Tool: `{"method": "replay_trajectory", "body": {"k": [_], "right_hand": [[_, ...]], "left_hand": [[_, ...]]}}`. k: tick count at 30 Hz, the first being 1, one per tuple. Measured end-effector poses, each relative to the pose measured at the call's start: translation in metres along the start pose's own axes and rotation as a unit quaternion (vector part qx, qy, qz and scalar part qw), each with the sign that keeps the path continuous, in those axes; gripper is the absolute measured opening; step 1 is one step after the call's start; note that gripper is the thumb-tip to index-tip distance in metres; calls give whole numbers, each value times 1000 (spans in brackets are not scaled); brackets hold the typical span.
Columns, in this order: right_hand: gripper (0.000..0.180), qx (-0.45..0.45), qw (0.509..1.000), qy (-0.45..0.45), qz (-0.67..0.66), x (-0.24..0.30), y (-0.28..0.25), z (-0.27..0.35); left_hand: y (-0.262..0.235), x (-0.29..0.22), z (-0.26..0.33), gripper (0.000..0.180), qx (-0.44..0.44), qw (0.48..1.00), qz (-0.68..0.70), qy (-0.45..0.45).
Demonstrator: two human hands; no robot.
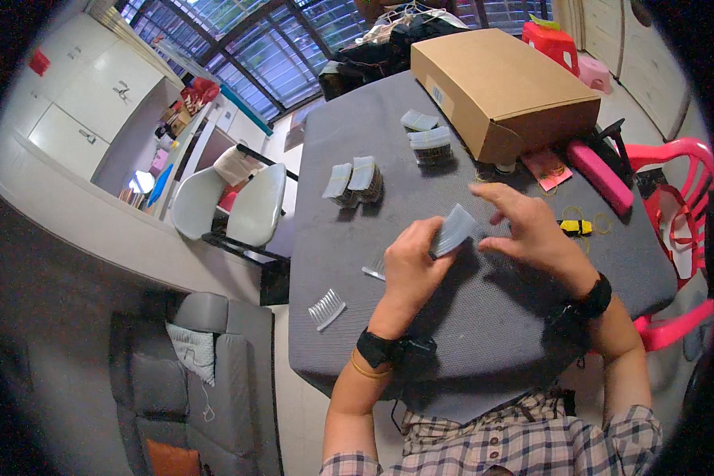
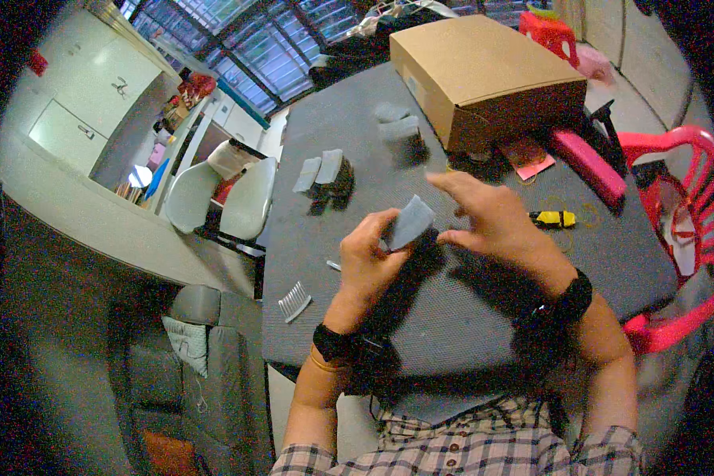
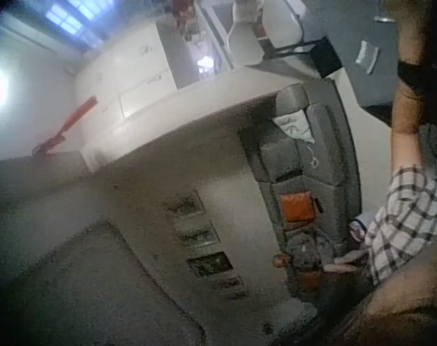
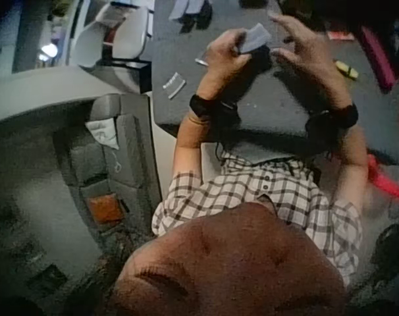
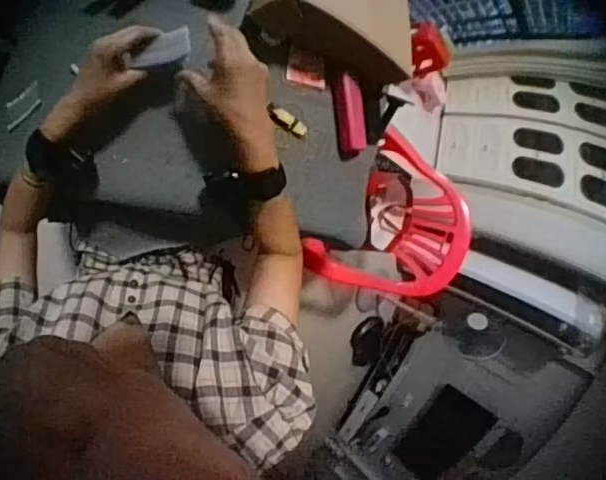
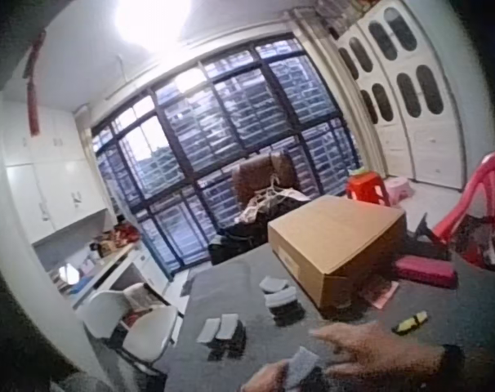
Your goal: The recorder stacks plastic hair combs and secures the bundles with rubber bands.
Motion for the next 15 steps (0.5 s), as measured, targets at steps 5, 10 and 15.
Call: {"method": "replay_trajectory", "body": {"k": [5, 10, 15], "right_hand": [[58, 64, 987, -25, 142, 3, 20, 1], [59, 100, 985, -37, 133, 10, 31, 4], [67, 72, 984, -11, 161, 13, 18, 2]], "left_hand": [[15, -26, -1, 44, 87, 993, -5, 82], [22, -44, 2, 47, 87, 981, -54, 164], [12, -29, 3, 49, 52, 991, -56, 108]]}}
Point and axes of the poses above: each hand's wrist, its own z-axis away from the middle knuckle, its own y-axis out of the palm, x = y × z, the point moved 8 cm from there along -z, towards the middle knuckle, and after that the axes turned 13 degrees about x, right-handed, at the moved point
